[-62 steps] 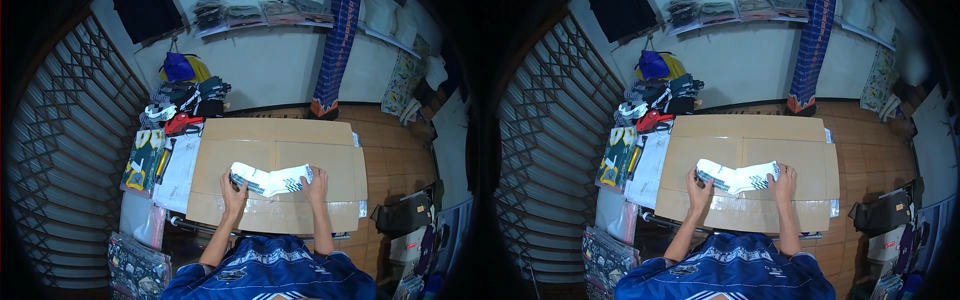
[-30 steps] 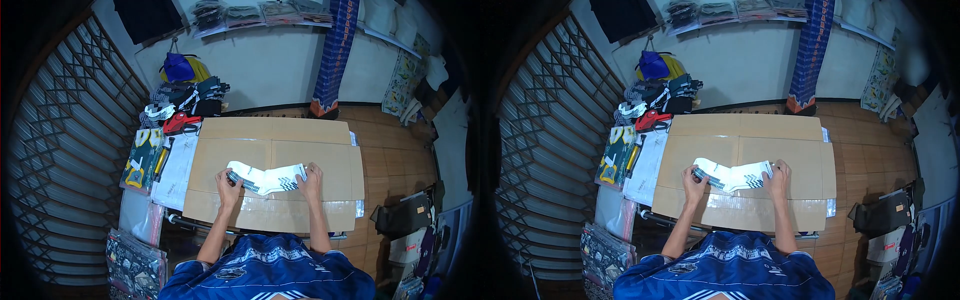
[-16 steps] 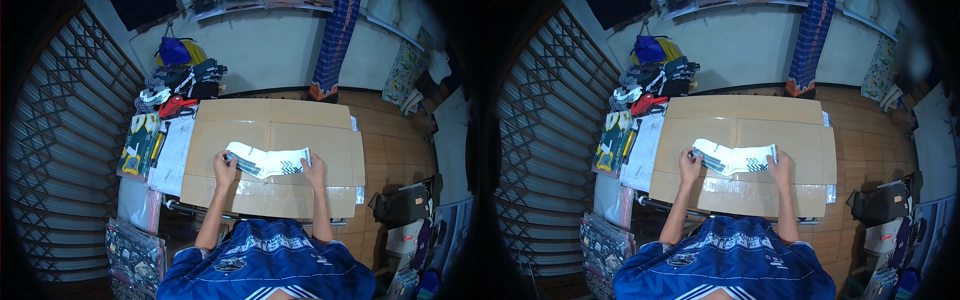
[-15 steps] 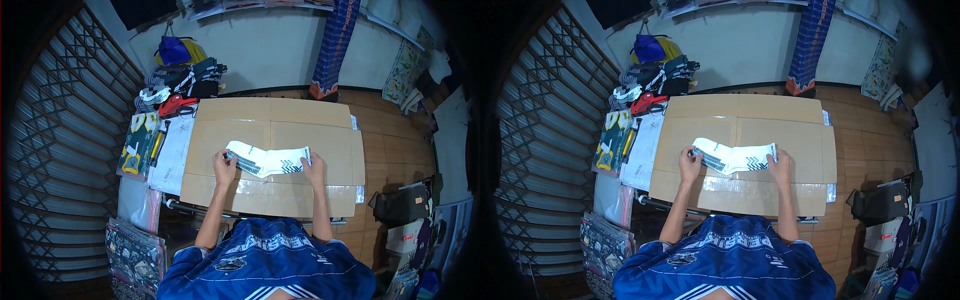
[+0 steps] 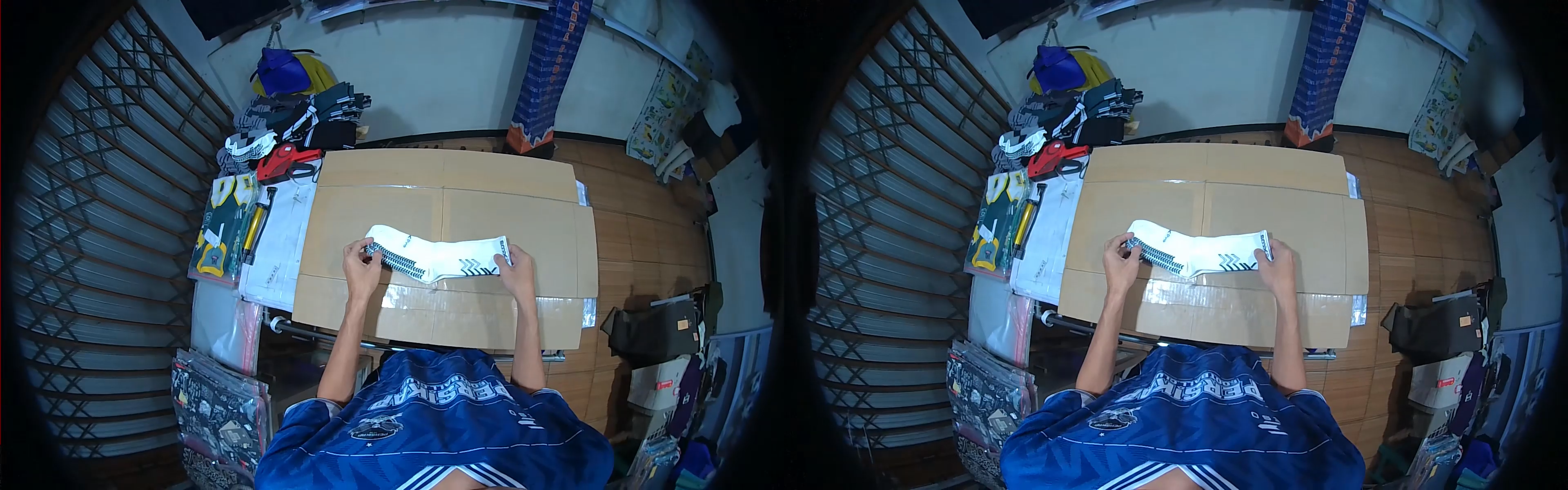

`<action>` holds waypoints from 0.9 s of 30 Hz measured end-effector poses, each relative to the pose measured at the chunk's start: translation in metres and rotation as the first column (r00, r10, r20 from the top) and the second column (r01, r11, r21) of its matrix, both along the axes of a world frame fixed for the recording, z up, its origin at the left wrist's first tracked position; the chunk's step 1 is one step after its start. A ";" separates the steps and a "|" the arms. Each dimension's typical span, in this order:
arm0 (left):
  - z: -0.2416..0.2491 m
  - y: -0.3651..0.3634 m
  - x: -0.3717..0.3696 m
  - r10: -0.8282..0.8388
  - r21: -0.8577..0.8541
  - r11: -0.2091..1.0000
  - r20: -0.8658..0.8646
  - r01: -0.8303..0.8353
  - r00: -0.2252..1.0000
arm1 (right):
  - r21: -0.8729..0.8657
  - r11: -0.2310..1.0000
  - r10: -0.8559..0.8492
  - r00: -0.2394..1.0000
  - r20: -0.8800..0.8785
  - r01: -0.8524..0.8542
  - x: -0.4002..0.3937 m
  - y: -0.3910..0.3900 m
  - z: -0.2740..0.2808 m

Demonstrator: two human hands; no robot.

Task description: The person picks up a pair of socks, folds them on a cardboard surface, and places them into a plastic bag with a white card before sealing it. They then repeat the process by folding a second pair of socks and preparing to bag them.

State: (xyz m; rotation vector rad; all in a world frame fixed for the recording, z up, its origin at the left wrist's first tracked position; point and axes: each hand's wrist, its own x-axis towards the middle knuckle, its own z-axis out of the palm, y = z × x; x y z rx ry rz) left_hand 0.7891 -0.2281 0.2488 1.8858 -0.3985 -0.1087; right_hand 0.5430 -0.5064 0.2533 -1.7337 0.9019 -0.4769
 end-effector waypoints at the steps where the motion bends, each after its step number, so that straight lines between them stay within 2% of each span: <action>1: -0.002 0.001 0.000 -0.012 0.000 1.000 0.000 0.012 1.000 | -0.028 1.000 0.014 1.000 0.003 -0.014 -0.002 -0.001 -0.007; 3: 0.001 0.001 -0.001 -0.034 -0.003 0.999 0.003 0.034 0.999 | -0.061 0.998 -0.018 1.000 0.023 0.019 -0.002 -0.001 -0.017; 6: 0.018 -0.001 -0.013 -0.017 0.135 0.991 0.206 -0.011 0.978 | -0.064 0.997 -0.045 0.998 0.053 0.048 -0.001 -0.003 -0.021; 9: 0.046 -0.005 -0.037 -0.174 0.242 0.967 0.379 0.085 0.909 | -0.073 0.995 -0.060 0.997 0.053 0.064 -0.001 -0.003 -0.022; 10: 0.054 -0.005 -0.045 -0.335 0.269 0.928 0.299 0.257 0.894 | -0.080 0.995 -0.063 0.997 0.048 0.067 -0.001 -0.002 -0.024; 12: 0.063 -0.004 -0.058 -0.622 0.277 0.770 0.129 0.574 0.772 | -0.131 0.991 -0.010 1.000 -0.008 0.009 -0.002 -0.005 -0.024; 13: 0.062 -0.005 -0.063 -0.636 0.309 0.757 0.148 0.576 0.757 | -0.156 0.988 0.016 0.999 -0.037 -0.021 -0.001 -0.006 -0.023; 16: 0.057 -0.006 -0.071 -0.660 0.363 0.732 0.171 0.576 0.731 | -0.055 0.997 -0.047 0.998 -0.047 0.044 0.001 0.000 -0.004; 19: 0.048 -0.007 -0.068 -0.648 0.345 0.744 0.160 0.572 0.745 | -0.199 0.976 -0.083 0.996 0.028 0.087 -0.001 -0.002 -0.009; 22: 0.044 -0.008 -0.069 -0.643 0.352 0.750 0.194 0.560 0.741 | -0.237 0.960 -0.171 0.983 -0.073 0.149 -0.001 0.007 0.022; 25: 0.047 -0.010 -0.070 -0.641 0.355 0.751 0.190 0.556 0.744 | -0.323 0.925 -0.226 0.973 -0.051 0.198 0.002 0.013 0.022; 27: 0.050 -0.010 -0.070 -0.637 0.359 0.751 0.173 0.554 0.751 | -0.445 0.873 -0.252 0.966 -0.057 0.201 0.005 0.018 0.022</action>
